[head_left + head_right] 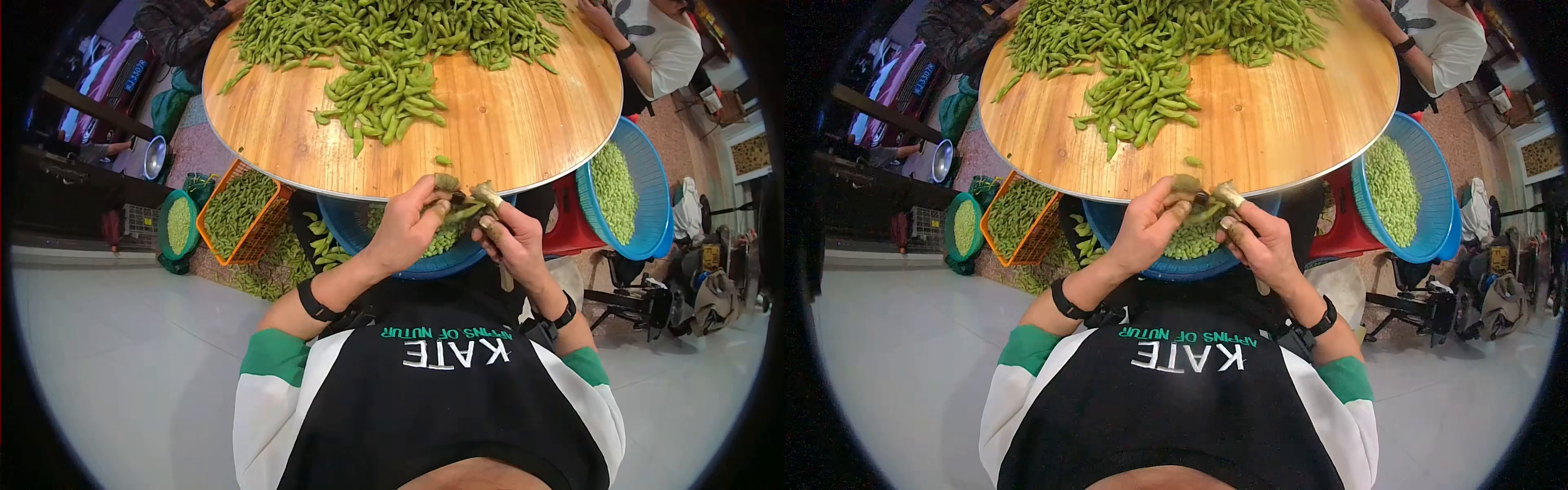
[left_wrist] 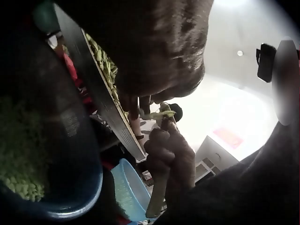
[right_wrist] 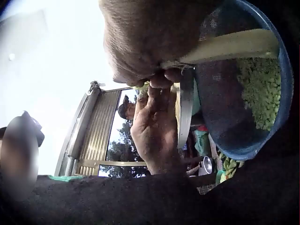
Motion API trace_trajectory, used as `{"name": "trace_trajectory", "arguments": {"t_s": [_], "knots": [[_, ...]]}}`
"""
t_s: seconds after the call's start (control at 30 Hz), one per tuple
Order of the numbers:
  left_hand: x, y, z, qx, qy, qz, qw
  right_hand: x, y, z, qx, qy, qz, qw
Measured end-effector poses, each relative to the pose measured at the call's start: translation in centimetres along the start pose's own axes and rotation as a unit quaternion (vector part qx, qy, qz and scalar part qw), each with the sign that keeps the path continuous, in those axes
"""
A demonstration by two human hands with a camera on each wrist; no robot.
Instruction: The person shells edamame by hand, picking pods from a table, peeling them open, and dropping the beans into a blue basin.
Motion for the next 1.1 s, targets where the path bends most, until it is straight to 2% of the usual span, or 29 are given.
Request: {"name": "trace_trajectory", "arguments": {"t_s": [0.13,0.2,0.23,0.4,0.53,0.63,0.7,0.77,0.83,0.9,1.03,1.1], "knots": [[-0.2,0.9,0.4,0.013,-0.008,0.003,1.000,0.4,0.0,0.3,-0.013,0.012,0.012,1.000],[0.2,0.6,0.3,0.010,-0.013,-0.101,0.995,0.7,0.4,0.3,-0.022,0.023,0.019,0.999],[0.3,0.6,0.2,0.008,-0.013,-0.101,0.995,0.8,0.2,0.4,-0.020,0.021,0.020,0.999],[0.4,1.2,0.3,-0.010,0.034,-0.133,0.990,1.6,-0.8,1.3,0.059,0.055,0.124,0.989],[0.3,1.3,0.1,-0.027,0.017,-0.135,0.990,1.5,-0.6,1.2,0.129,0.044,0.223,0.965],[0.2,2.0,0.0,-0.034,0.042,-0.115,0.992,0.8,-0.5,1.4,0.122,0.038,0.287,0.949],[0.0,2.8,-0.1,-0.063,0.088,-0.050,0.993,0.4,-0.5,1.3,0.123,0.033,0.288,0.949],[-0.3,2.9,-0.4,-0.084,0.085,-0.039,0.992,0.4,-0.3,1.1,0.121,0.046,0.301,0.945],[-0.3,2.6,-0.5,-0.104,0.082,-0.027,0.991,0.3,-0.5,0.9,0.115,0.038,0.276,0.953],[-0.3,1.7,-0.6,-0.047,0.018,-0.058,0.997,0.3,-0.8,0.8,0.109,0.031,0.251,0.961],[-0.3,0.7,-0.9,-0.040,0.014,-0.105,0.994,2.0,-1.8,0.7,0.122,0.067,0.096,0.986],[-1.9,1.5,-1.7,-0.088,-0.054,-0.102,0.989,2.6,-1.6,0.5,0.035,0.099,0.014,0.994]]}}
Point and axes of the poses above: each hand's wrist, its own z-axis towards the middle knuckle, its own x-axis out of the palm, y = z × x, the point moved 4 cm from there along z, towards the middle knuckle, and after that the axes turned 15 degrees about z, right-handed, at the moved point
